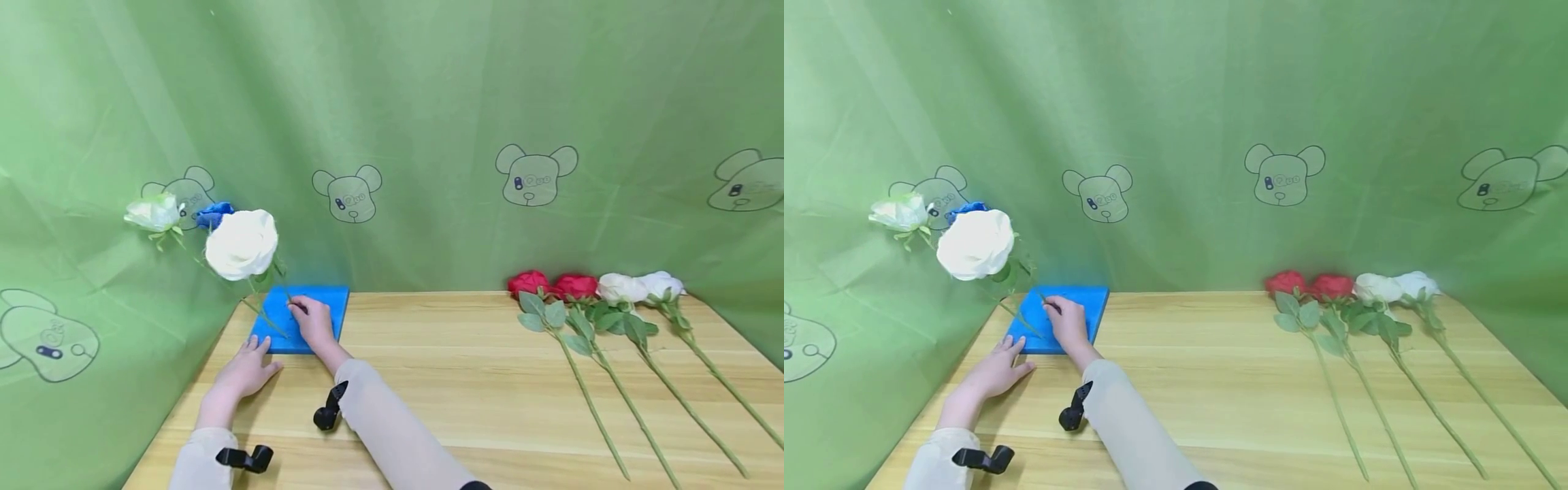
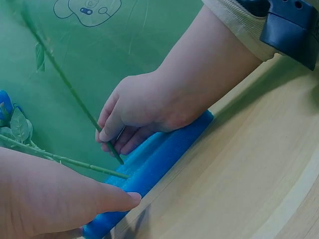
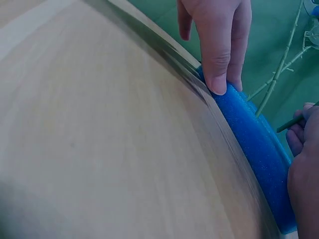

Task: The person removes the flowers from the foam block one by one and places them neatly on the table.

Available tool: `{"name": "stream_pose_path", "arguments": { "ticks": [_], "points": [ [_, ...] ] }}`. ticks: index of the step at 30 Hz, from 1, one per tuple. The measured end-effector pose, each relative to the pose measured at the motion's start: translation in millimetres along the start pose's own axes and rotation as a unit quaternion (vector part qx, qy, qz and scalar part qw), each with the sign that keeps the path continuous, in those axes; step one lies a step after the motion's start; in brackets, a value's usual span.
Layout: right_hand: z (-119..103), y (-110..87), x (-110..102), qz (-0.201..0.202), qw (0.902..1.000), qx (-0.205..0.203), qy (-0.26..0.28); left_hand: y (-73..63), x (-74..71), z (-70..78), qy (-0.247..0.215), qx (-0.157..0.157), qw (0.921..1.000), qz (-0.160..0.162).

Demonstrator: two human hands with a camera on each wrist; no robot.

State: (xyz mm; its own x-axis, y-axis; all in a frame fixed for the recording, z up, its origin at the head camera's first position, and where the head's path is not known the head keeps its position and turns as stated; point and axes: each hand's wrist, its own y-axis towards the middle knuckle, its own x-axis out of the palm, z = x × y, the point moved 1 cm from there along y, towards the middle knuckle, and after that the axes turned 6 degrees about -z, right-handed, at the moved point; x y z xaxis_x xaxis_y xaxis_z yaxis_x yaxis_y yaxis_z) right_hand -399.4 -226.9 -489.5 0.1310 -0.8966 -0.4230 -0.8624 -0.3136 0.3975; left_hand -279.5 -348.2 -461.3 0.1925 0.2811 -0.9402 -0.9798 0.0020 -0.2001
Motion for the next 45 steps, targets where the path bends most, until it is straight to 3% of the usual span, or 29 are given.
{"name": "stream_pose_path", "arguments": {
  "ticks": [6,13,19,24,31,38,45],
  "points": [
    [3.5,-2.3,-3.7,0.036,0.998,-0.043,0.028,-1.3,-1.4,2.5,-0.003,0.0,1.0,-0.006],
    [6.0,-4.8,-7.5,0.024,0.9967,0.003,0.078,-1.8,-0.5,1.9,-0.001,0.012,0.9999,0.002],
    [5.1,-12.3,-11.2,0.024,0.989,0.016,0.145,-1.2,1.8,0.1,-0.001,0.017,0.9998,0.007],
    [6.1,-19.2,-14.4,0.025,0.976,0.028,0.214,-1.3,2.5,-0.3,-0.003,0.02,0.9998,0.005],
    [4.8,-26.1,-19.1,0.018,0.9484,0.031,0.315,-2.1,0.3,-1.5,0.004,0.02,0.9998,0.003],
    [4.4,-35.2,-27.3,0.016,0.9332,0.063,0.353,-2.8,0.1,-1.4,0.009,0.02,0.9997,0.004],
    [6.1,-48.6,-37.5,0.049,0.9033,0.11,0.412,-3.4,0.5,-0.4,0.007,0.024,0.9997,0.002]
  ]
}}
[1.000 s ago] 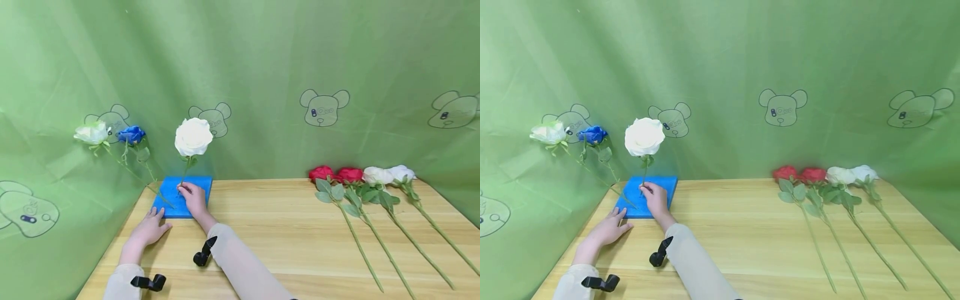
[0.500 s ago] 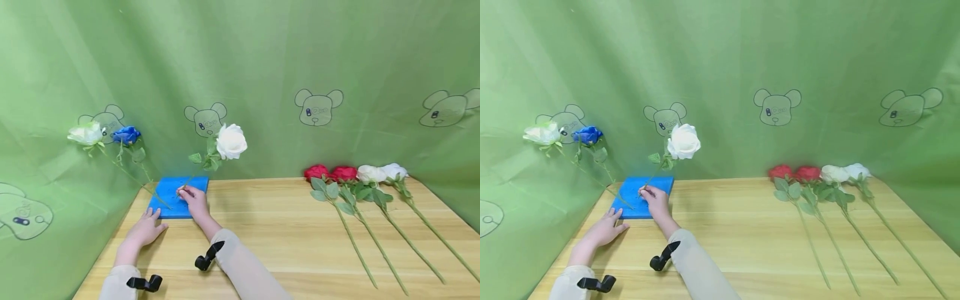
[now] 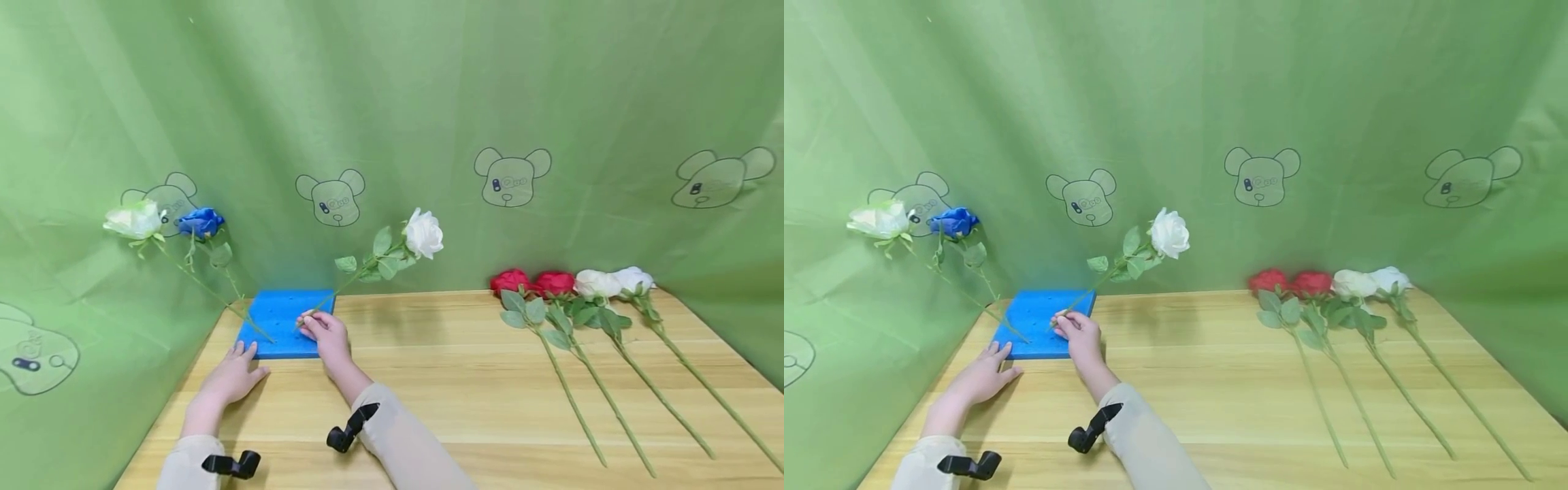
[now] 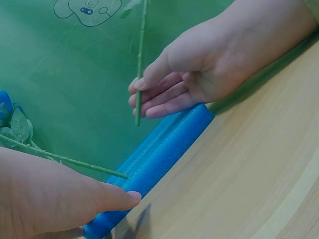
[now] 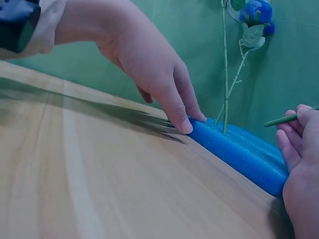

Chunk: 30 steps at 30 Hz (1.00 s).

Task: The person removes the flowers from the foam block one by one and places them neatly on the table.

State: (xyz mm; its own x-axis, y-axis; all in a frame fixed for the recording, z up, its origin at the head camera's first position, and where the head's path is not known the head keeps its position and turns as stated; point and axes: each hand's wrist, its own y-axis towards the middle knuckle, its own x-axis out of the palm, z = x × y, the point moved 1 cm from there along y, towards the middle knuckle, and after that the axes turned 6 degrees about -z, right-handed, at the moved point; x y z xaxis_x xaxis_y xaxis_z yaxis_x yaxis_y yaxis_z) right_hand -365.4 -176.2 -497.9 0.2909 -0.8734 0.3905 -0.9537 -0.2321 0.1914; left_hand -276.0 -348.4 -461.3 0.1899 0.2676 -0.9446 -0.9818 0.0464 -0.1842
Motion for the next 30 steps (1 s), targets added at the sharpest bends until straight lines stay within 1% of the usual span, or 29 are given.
{"name": "stream_pose_path", "arguments": {
  "ticks": [6,11,16,20,23,30],
  "points": [
    [-3.0,-12.2,-9.1,0.01,0.9992,0.021,0.033,-1.5,0.3,0.9,0.0,0.003,1.0,0.0],
    [-9.8,-23.7,-16.3,0.012,0.9974,0.036,0.061,-1.7,1.2,1.1,-0.001,0.007,1.0,-0.001],
    [-17.3,-32.8,-25.4,0.017,0.9965,0.047,0.068,-1.6,-0.2,0.3,-0.004,0.01,0.9999,0.003],
    [-22.3,-40.6,-32.7,0.02,0.9959,0.062,0.064,-2.3,-2.7,1.0,-0.006,0.009,0.9999,0.002],
    [-25.7,-48.9,-37.1,0.017,0.996,0.072,0.05,-2.7,-3.4,1.6,-0.004,0.008,1.0,0.001],
    [-33.9,-73.2,-47.7,-0.006,0.9953,0.093,0.025,-3.1,-1.5,1.7,-0.002,0.009,1.0,-0.002]
  ]
}}
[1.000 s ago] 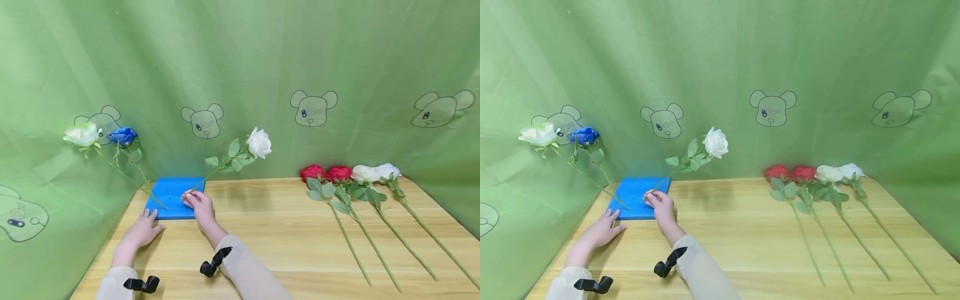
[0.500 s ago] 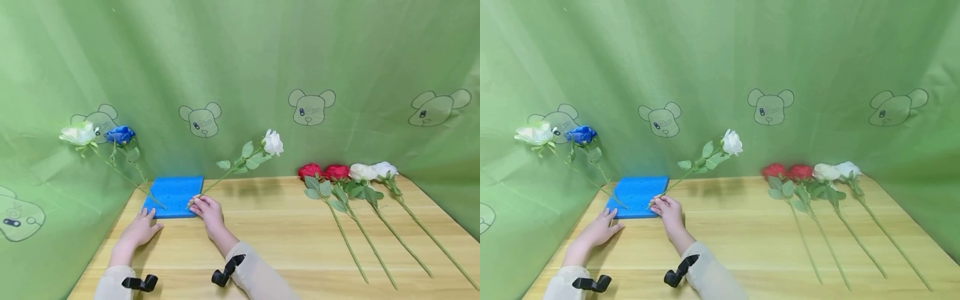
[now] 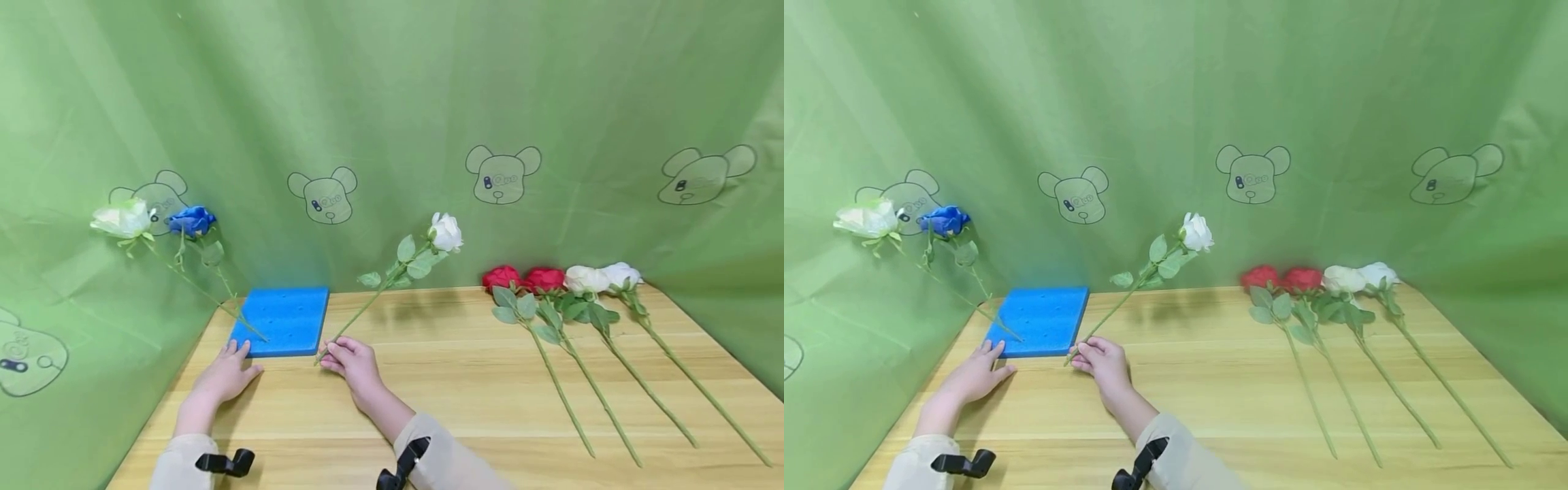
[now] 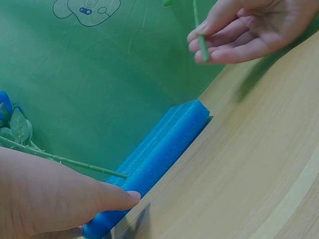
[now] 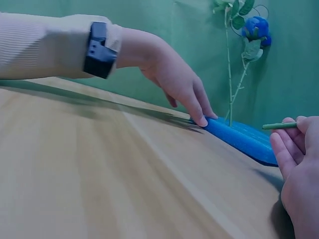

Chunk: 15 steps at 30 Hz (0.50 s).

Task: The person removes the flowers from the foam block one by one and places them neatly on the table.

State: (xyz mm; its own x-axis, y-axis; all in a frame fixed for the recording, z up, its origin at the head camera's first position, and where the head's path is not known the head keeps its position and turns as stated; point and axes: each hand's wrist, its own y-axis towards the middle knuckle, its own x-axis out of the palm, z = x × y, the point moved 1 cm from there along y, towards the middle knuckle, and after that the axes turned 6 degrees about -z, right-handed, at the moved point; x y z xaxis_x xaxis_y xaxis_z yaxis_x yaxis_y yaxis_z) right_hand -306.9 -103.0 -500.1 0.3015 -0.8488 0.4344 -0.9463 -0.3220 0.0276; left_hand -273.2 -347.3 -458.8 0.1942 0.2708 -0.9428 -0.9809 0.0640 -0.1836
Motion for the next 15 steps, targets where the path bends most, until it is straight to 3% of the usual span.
{"name": "stream_pose_path", "arguments": {
  "ticks": [15],
  "points": [
    [-20.4,-59.5,-37.4,-0.04,0.9982,0.045,0.003,-1.7,-1.2,-0.9,-0.004,0.002,1.0,-0.001]
  ]
}}
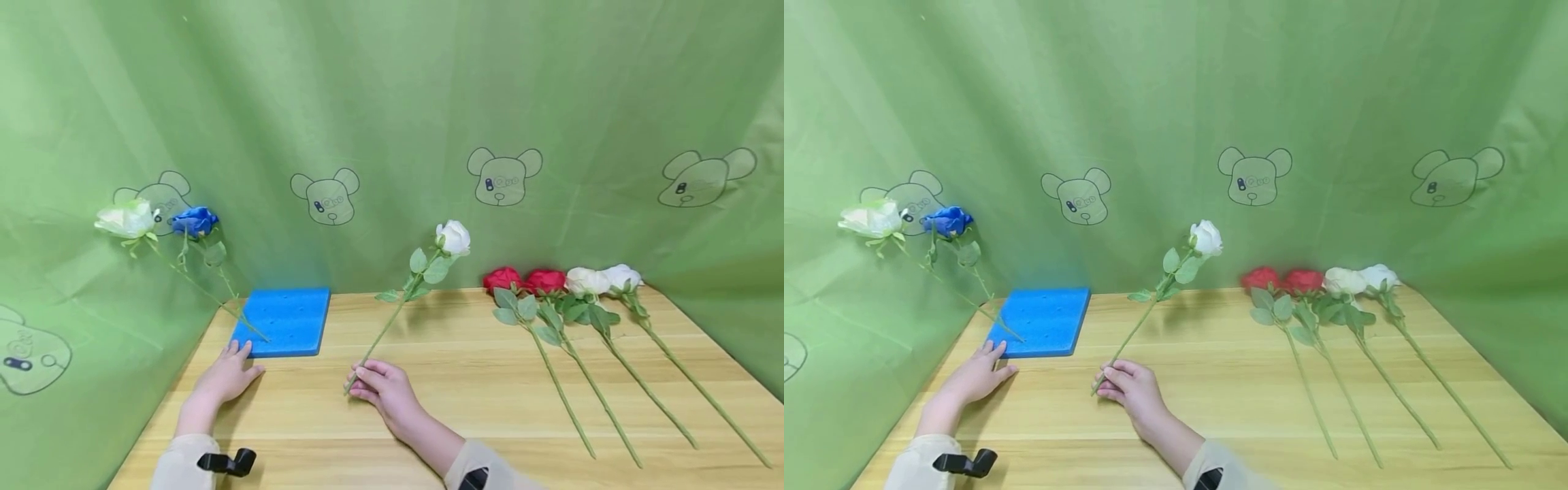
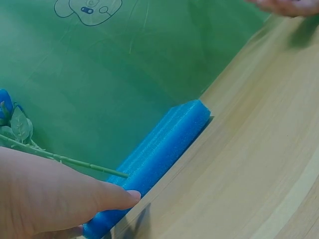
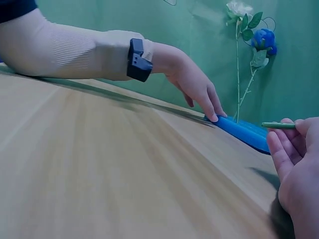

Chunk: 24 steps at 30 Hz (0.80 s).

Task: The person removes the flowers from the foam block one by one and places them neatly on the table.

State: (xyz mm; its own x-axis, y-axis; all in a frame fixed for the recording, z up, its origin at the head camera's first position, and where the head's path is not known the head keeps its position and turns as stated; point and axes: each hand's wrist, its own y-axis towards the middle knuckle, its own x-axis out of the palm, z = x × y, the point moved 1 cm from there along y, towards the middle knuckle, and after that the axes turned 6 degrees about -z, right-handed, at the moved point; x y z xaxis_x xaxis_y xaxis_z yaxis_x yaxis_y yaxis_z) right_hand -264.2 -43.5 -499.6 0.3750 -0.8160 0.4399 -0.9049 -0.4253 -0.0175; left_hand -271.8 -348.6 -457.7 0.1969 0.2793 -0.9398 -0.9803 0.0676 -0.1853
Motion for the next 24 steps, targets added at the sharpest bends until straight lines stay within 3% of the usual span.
{"name": "stream_pose_path", "arguments": {
  "ticks": [12,24],
  "points": [
    [-23.7,-50.0,-37.7,-0.054,0.9969,0.057,-0.013,1.9,-0.1,0.6,-0.002,-0.001,1.0,-0.001],
    [-40.1,-93.9,-70.5,-0.117,0.9868,0.108,0.03,-0.6,0.0,2.2,-0.005,-0.001,1.0,-0.007]
  ]
}}
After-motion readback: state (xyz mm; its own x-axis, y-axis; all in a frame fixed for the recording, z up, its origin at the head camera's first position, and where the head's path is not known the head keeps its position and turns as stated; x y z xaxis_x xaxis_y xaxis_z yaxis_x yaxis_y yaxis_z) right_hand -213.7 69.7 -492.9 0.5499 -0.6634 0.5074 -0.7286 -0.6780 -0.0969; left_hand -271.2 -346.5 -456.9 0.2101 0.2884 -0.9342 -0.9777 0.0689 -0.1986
